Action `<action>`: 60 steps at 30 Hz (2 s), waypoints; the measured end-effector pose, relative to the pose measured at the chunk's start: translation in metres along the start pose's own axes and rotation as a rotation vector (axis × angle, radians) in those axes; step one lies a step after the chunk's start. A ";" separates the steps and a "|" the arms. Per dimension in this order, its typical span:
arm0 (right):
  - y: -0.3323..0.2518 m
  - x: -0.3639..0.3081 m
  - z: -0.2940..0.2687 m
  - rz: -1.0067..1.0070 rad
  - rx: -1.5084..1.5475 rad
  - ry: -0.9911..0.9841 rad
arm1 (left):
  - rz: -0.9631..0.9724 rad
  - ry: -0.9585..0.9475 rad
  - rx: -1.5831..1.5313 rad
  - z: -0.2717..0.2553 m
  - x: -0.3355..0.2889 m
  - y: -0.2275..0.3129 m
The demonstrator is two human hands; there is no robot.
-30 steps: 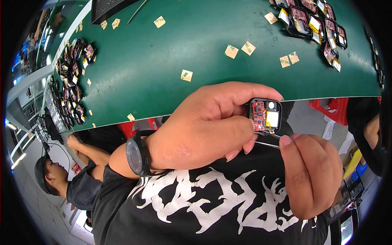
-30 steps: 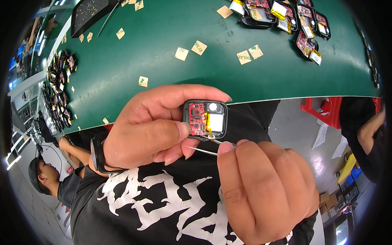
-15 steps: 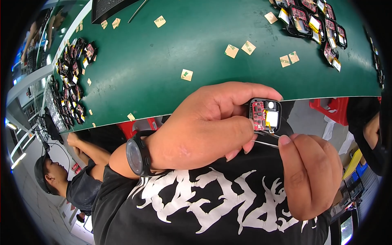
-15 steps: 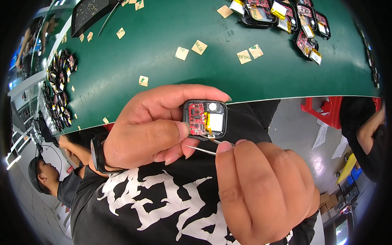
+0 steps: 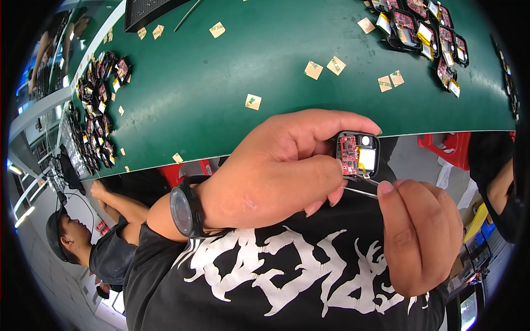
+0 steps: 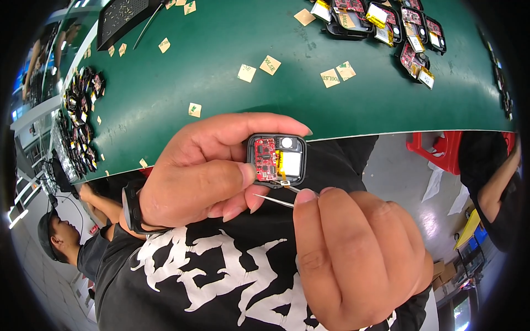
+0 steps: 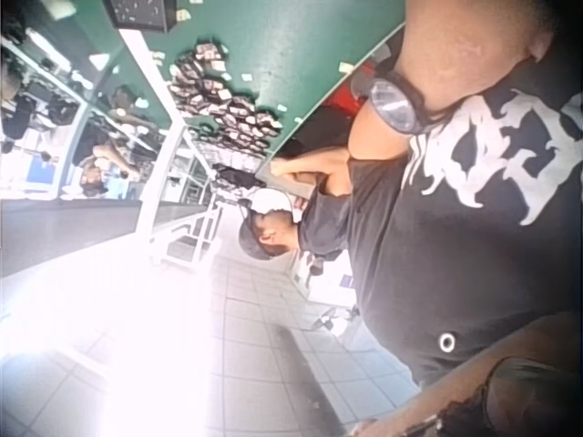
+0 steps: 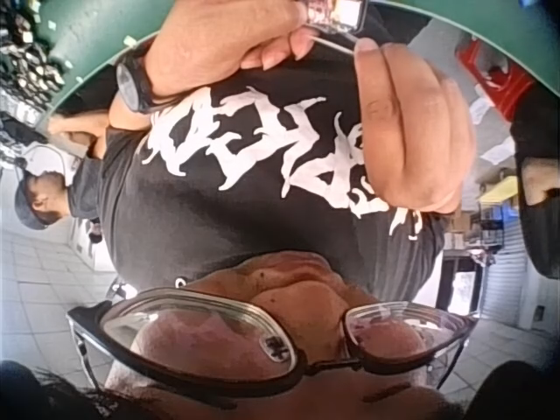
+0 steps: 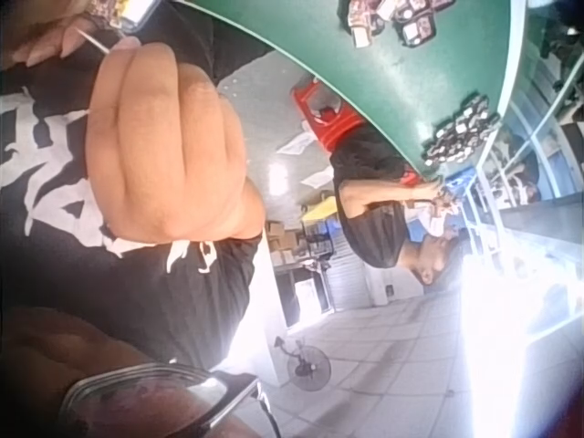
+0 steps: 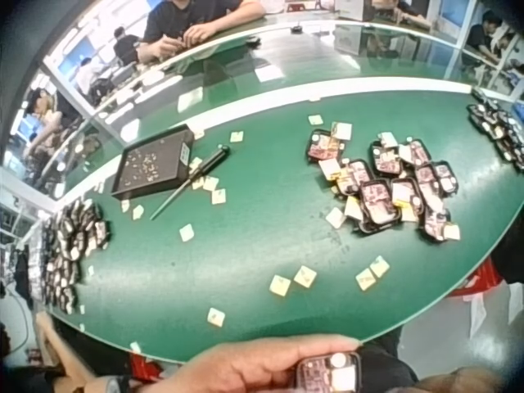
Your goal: Assembling small electronic components, specifically placing batteries and applying adhesive stickers to smartwatch-like devices on a production line.
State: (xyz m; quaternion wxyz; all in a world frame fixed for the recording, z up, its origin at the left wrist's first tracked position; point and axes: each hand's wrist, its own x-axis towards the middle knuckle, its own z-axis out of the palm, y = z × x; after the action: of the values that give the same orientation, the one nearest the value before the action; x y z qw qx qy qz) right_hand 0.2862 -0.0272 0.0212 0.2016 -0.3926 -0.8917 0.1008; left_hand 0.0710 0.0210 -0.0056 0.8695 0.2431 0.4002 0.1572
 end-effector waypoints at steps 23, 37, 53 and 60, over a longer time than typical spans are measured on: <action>0.018 0.001 -0.002 0.048 0.289 -0.020 | 0.041 -0.069 0.045 -0.003 -0.003 -0.004; 0.025 -0.004 -0.002 0.024 0.392 -0.043 | 0.263 -0.172 0.043 -0.002 -0.002 -0.024; 0.012 -0.008 -0.003 -0.020 0.244 0.011 | 0.243 -0.175 0.146 -0.004 -0.004 -0.024; 0.012 -0.007 -0.007 0.014 0.282 0.008 | 0.277 -0.210 0.180 -0.003 -0.003 -0.023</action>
State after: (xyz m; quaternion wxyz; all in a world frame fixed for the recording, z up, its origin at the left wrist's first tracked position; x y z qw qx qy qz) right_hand 0.3013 -0.0238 0.0216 0.2574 -0.3668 -0.8652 0.2249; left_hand 0.0683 0.0012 -0.0184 0.8514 0.3876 0.2823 0.2128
